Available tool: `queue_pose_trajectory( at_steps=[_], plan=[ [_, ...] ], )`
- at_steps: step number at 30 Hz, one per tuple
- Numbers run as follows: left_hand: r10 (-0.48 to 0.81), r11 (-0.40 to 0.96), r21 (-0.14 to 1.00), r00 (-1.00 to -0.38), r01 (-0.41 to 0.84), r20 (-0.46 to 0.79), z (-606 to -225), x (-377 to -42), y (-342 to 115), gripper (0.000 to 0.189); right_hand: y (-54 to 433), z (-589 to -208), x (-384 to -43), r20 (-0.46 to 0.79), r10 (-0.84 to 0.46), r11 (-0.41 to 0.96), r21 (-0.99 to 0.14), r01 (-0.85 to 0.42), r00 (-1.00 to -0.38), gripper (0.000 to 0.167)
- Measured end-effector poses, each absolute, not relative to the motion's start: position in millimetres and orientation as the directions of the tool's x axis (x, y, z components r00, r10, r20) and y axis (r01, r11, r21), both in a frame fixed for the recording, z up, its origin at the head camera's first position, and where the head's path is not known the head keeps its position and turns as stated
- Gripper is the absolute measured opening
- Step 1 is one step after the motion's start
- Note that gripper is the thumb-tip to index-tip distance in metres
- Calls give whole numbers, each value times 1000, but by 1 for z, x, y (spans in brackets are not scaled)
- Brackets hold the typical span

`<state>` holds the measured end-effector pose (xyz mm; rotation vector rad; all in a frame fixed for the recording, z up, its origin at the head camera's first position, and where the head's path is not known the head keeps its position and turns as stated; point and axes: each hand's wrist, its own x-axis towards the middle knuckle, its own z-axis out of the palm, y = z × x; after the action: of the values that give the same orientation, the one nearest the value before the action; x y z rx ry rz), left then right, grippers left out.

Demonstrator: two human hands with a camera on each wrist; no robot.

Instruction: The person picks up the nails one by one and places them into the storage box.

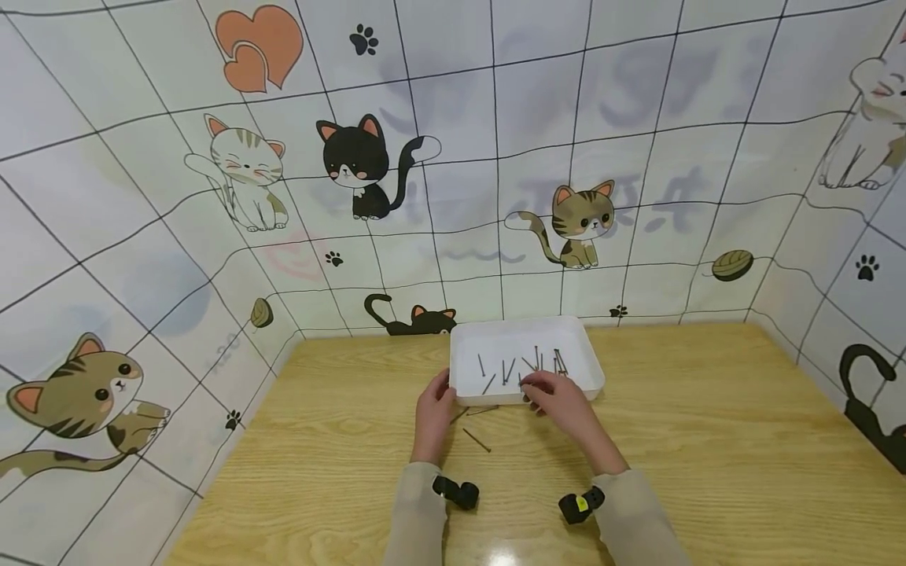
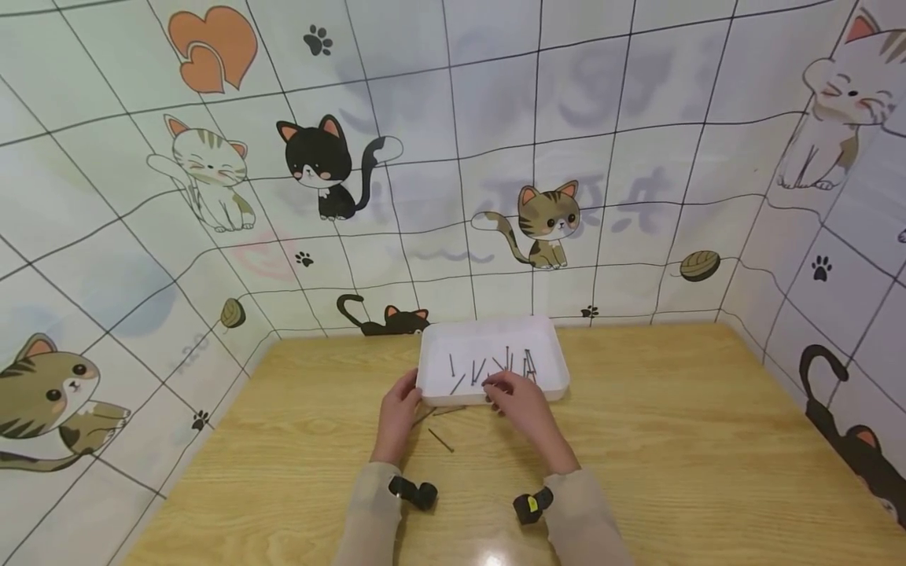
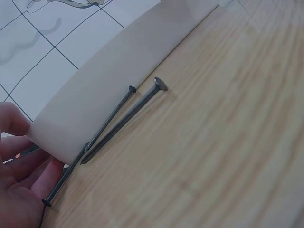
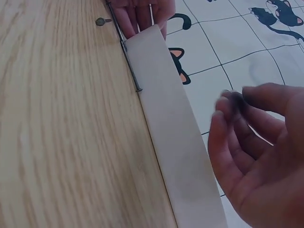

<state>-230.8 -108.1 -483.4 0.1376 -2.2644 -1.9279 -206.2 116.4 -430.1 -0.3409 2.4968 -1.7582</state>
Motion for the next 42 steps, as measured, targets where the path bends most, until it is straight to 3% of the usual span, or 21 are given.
queue_pose_trajectory(
  at_steps=[6,13,24,32,42],
  plan=[
    [-165,165,986,-984,37,64,-485,-229,-109,41,113,-442,-204,25,-381,384,-905,-183,-924,32],
    [-171,185,983,-984,15,47,-490,-224,-112,41,102,-451,-196,27,-478,517,-799,-306,-878,29],
    [-158,174,984,-985,46,74,-493,-225,-111,40,81,-455,-186,13,-473,583,-745,-324,-881,30],
    [-167,173,984,-983,46,75,-487,-226,-116,40,61,-454,-181,64,-510,658,-613,-437,-858,34],
    [-160,164,986,-985,30,57,-482,-231,-112,41,52,-445,-176,95,-489,698,-553,-454,-867,26]
  ],
)
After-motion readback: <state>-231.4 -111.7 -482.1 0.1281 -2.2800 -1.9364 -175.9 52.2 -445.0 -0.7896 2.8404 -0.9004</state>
